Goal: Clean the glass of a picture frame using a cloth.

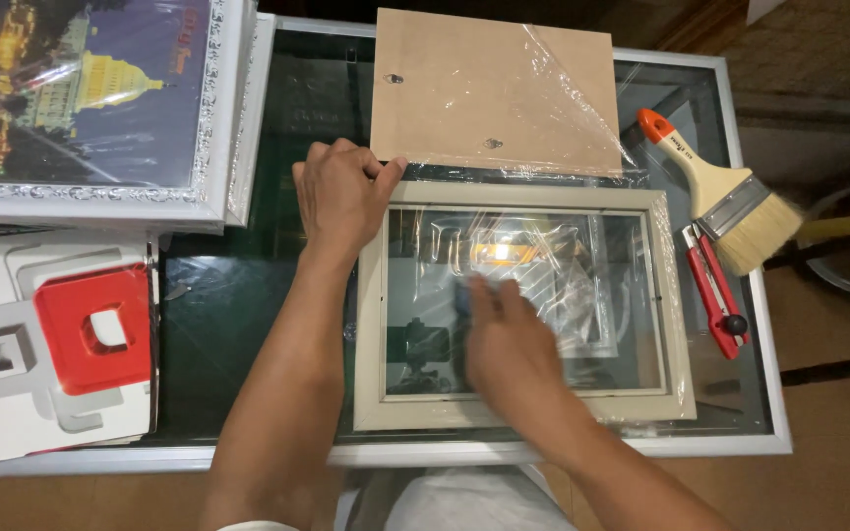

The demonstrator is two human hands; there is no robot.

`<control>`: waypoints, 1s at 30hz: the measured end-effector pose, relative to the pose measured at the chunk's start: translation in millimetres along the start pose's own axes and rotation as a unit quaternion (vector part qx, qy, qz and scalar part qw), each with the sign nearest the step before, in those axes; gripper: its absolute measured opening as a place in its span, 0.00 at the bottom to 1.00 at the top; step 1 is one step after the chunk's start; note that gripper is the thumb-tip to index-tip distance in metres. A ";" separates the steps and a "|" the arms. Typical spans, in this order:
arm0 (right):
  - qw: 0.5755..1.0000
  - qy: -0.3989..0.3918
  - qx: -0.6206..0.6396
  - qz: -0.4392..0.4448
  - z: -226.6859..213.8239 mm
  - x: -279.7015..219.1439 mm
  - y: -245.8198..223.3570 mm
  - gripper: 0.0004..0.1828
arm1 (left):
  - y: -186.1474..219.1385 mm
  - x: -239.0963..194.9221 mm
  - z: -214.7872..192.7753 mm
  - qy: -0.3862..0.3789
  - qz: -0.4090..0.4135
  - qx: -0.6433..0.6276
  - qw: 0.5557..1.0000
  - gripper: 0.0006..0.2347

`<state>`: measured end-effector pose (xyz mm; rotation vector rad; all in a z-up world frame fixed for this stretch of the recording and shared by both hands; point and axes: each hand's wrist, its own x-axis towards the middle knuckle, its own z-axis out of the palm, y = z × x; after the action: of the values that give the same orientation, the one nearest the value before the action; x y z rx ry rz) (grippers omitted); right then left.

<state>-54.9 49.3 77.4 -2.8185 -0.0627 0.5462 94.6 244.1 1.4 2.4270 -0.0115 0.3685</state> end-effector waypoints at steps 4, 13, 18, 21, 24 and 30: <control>0.986 0.033 -0.005 -0.162 18.4 17.5 -32.1 0.31 | 4.7 -0.1 -3.4 -0.003 -0.006 -0.012 1.000 0.13; 0.983 0.180 -0.015 -0.016 -10.0 12.8 115.2 0.27 | 5.3 0.0 -4.9 -0.005 0.007 -0.006 1.000 0.12; 0.967 0.182 -0.048 0.169 -15.3 21.2 133.8 0.28 | 7.5 0.9 -5.8 -0.010 -0.015 -0.001 1.000 0.12; 0.989 0.111 -0.034 0.093 -14.9 33.0 72.2 0.33 | 6.2 0.3 -5.5 -0.010 -0.008 -0.006 1.000 0.11; 0.995 0.048 0.007 -0.087 -4.9 42.9 -6.9 0.31 | 5.0 0.9 -3.8 -0.007 -0.003 0.009 1.000 0.12; 0.980 0.067 0.003 -0.186 17.9 60.7 -16.7 0.27 | 3.6 0.5 -1.2 0.002 -0.005 0.001 1.000 0.12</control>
<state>-5.2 75.5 44.1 -2.7313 -0.5458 0.2683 94.4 242.2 4.6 2.4268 0.0016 0.3698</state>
